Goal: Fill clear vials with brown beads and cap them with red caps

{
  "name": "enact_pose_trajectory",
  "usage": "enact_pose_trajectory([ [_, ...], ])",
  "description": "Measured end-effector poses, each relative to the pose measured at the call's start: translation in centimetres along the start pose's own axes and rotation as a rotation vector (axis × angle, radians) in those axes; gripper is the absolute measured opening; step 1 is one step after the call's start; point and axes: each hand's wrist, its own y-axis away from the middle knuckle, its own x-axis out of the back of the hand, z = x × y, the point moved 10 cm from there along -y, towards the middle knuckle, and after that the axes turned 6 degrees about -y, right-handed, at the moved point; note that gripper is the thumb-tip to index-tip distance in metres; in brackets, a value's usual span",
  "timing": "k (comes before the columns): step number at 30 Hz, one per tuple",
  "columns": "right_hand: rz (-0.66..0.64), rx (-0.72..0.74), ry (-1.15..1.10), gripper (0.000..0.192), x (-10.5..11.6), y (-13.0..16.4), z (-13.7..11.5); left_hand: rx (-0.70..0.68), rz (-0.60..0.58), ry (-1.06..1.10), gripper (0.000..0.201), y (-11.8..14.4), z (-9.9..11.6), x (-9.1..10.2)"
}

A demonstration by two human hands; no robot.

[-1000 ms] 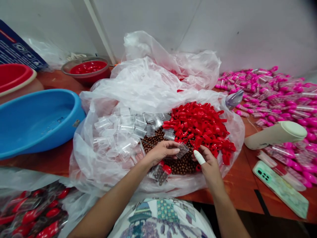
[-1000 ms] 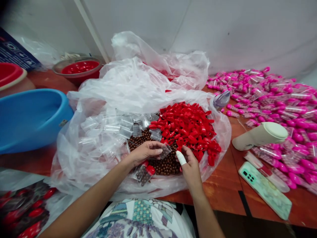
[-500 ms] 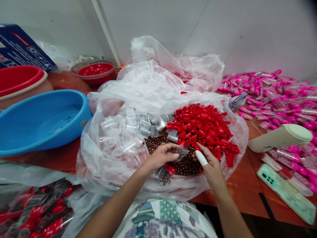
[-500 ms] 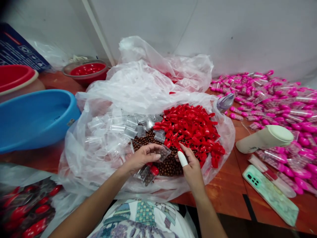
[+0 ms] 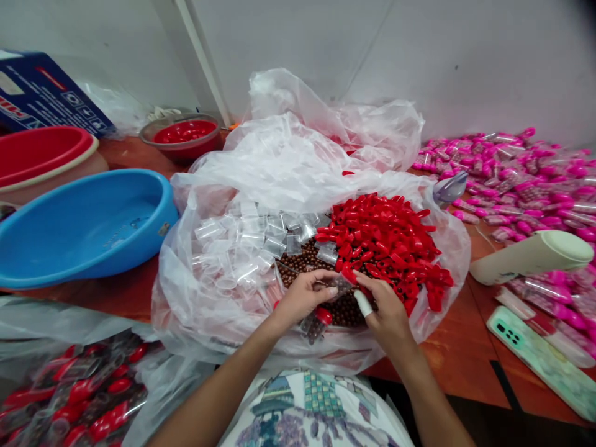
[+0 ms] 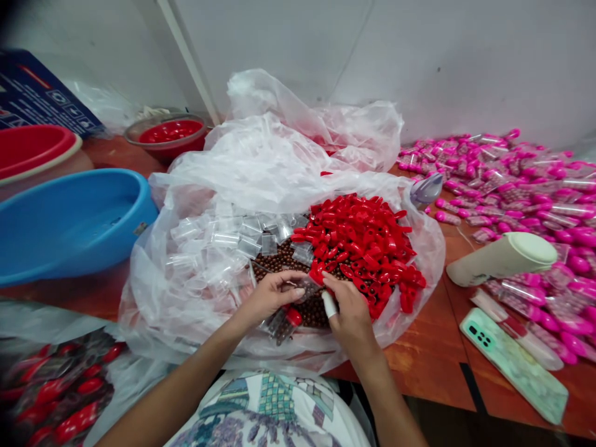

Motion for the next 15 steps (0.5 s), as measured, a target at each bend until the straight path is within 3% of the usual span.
enact_pose_trajectory([
  [5, -0.016, 0.053, 0.098, 0.067, -1.1, -0.7, -0.8, -0.009, 0.015, -0.018, 0.04, 0.4, 0.9, -0.2],
  [10, 0.026, 0.125, 0.126, 0.063, -1.9, -1.0, -1.5, -0.01, 0.03, 0.023, 0.037, 0.7, 1.4, -0.7],
  [15, 0.047, 0.114, 0.12, 0.061, -2.3, -0.8, -1.9, 0.035, 0.018, 0.243, 0.048, 0.3, -0.1, -1.9],
])
